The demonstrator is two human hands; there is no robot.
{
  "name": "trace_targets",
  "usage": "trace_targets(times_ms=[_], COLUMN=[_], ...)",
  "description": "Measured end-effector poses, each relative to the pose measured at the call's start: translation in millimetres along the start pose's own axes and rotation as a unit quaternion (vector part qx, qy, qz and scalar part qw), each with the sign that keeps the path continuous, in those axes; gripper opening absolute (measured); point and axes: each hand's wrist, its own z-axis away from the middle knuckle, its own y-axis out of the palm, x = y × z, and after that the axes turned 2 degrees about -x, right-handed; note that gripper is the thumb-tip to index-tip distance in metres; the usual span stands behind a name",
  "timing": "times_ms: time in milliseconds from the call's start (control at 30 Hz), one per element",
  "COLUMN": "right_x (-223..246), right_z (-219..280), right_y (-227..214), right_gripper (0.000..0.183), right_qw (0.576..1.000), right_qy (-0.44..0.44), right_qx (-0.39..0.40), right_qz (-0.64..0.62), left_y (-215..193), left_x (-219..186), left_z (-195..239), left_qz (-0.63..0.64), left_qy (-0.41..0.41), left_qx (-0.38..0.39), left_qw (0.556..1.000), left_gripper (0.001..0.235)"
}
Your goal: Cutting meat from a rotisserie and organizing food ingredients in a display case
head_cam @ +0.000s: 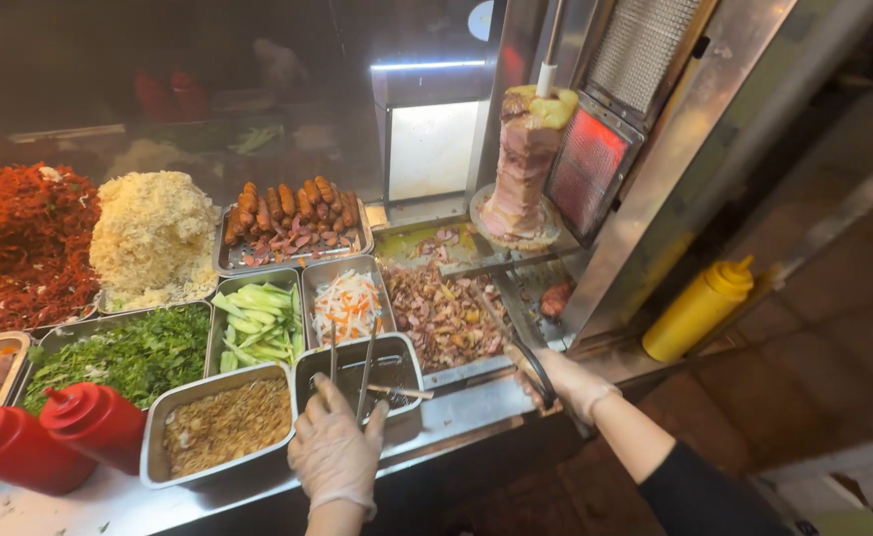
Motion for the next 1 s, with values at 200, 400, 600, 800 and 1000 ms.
trace_targets(times_ms=[200,400,600,800,1000], right_x=[-21.5,-30.3,-28.6,-31.6,-24.9], right_z=[-28.9,40.9,115.9,49.0,82.3], right_y=[13.9,76.2,101.2,23.8,10.6], right_gripper=[0.045,0.029,0.056,0.049,0.039], right_qw=[0.995,0.981,0.939,0.851,0.891], right_qy=[-0.016,-0.125,-0.243,-0.041,0.050], right_qx=[-0.102,-0.116,-0.171,-0.320,-0.229], right_qz=[-0.009,0.097,0.174,0.414,0.390], left_y=[-54.4,-96.0,-49.7,-96.5,-117.1], left_x=[10.7,-44.2,-82.3,-72.0,-55.9], left_z=[30.8,50.4,31.2,31.6,35.4], left_qz=[0.226,0.606,0.818,0.782,0.759], left_qy=[0.133,0.060,-0.168,-0.206,-0.187], left_qx=[-0.044,0.327,0.404,0.419,0.429], left_qw=[0.964,0.723,0.373,0.412,0.453], left_gripper=[0.088,0.100,0.080,0.066,0.073])
